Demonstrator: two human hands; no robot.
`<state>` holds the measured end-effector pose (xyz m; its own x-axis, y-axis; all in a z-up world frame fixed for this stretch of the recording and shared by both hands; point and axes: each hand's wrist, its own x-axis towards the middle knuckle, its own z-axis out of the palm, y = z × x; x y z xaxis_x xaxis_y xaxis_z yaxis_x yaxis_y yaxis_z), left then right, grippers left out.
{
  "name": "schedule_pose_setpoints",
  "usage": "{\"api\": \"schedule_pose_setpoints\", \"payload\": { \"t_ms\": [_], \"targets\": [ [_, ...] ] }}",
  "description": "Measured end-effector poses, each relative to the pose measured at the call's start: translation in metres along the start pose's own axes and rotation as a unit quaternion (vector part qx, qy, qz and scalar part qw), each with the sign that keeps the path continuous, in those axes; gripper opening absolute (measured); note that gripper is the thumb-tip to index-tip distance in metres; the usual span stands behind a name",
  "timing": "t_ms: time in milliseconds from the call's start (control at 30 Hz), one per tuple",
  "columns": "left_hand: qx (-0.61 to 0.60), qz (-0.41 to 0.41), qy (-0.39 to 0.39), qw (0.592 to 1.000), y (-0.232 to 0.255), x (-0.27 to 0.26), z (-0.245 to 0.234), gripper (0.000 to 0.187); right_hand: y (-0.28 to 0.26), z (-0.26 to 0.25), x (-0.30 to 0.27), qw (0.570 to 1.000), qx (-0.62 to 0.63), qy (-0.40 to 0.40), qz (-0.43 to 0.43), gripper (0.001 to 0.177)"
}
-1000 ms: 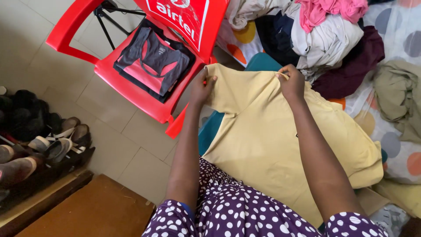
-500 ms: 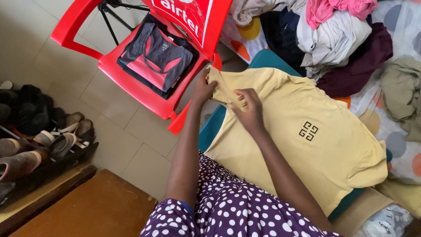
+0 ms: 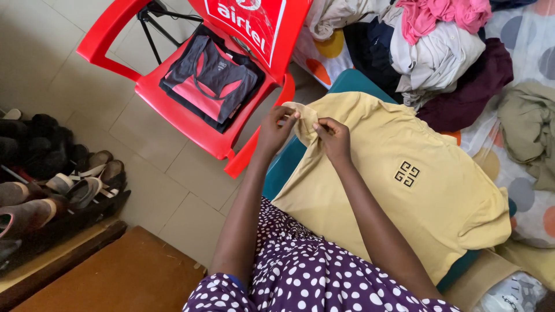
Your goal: The person is folding a yellow short-sleeved t-shirt on a small blue table.
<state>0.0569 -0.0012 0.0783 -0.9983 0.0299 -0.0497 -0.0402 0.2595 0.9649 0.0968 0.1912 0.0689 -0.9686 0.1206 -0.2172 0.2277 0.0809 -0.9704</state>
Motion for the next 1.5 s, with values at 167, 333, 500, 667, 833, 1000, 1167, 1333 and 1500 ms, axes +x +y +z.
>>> {"api": "schedule_pose_setpoints", "payload": {
  "t_ms": [167,333,500,667,833,1000,1167,1333,1500],
  "targets": [
    [0.115,-0.043,-0.087,0.989,0.045,-0.009,-0.012,0.038,-0.006,0.006,-0.007,0.993,0.114,-0.039,-0.014,0.021],
    [0.177,0.012,-0.060,0.982,0.008,-0.013,-0.005,0.031,0.011,-0.001,-0.007,1.000,0.003,-0.009,0.016,0.028],
    [0.094,0.041,-0.016,0.995,-0.028,-0.028,-0.023,0.034,0.006,-0.019,0.016,0.926,-0.318,-0.015,-0.204,0.035],
    [0.120,-0.162,-0.054,0.978,-0.084,-0.046,-0.039,0.038,-0.003,-0.037,0.044,0.851,-0.474,-0.042,-0.221,0.050],
    [-0.166,-0.288,-0.086,0.939,-0.110,-0.063,-0.025,0.026,-0.011,-0.027,0.066,0.822,-0.542,-0.048,-0.166,0.052],
    [-0.361,-0.244,0.029,0.900,-0.088,-0.061,0.007,0.023,-0.005,-0.009,0.082,0.854,-0.494,-0.025,-0.162,0.047],
    [-0.238,-0.089,0.104,0.961,-0.022,-0.058,0.025,0.022,-0.019,0.017,0.094,0.966,-0.234,-0.089,0.059,0.040],
    [-0.004,0.122,0.055,0.991,0.050,-0.067,0.033,0.027,-0.084,0.027,0.088,0.893,-0.355,-0.182,0.210,0.062],
    [-0.076,0.153,-0.084,0.982,0.074,-0.080,0.045,0.035,-0.044,-0.022,0.096,0.903,-0.391,-0.178,0.027,0.037]
  ]
}}
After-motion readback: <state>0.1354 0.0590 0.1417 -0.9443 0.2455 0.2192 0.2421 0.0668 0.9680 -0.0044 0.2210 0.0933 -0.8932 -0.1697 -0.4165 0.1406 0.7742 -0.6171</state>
